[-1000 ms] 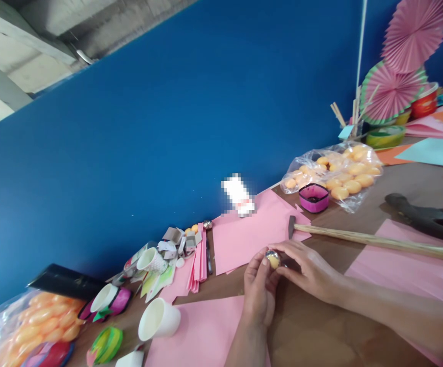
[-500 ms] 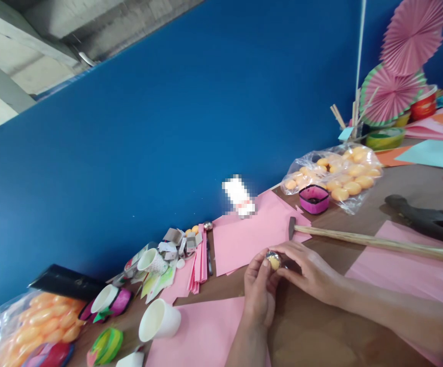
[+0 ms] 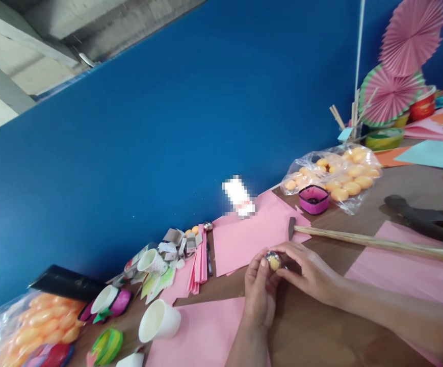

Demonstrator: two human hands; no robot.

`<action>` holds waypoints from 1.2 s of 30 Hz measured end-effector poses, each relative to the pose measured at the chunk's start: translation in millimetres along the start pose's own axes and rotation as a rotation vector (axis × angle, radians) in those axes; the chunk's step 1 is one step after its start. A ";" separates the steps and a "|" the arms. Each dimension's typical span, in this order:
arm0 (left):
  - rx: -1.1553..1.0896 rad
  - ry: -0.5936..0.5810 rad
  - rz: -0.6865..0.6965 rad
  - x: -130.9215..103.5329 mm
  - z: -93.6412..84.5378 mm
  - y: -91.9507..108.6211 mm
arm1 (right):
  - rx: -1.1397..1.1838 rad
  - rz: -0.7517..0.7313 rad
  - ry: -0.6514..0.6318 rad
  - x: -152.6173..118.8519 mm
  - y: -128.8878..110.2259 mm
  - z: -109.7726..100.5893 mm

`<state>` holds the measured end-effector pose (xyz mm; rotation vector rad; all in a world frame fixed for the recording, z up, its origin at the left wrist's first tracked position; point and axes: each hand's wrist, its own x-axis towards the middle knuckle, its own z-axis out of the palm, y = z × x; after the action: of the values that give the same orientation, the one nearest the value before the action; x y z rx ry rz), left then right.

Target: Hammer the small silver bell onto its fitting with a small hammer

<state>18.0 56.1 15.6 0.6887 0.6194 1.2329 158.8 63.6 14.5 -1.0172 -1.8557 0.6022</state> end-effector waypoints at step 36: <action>0.000 -0.047 -0.002 -0.4 -0.6 -2.0 | -0.047 -0.091 -0.012 0.6 -6.6 -3.2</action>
<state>18.8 55.4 13.6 0.7150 0.5807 1.2117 158.8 60.6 21.2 -0.9559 -1.9228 0.5143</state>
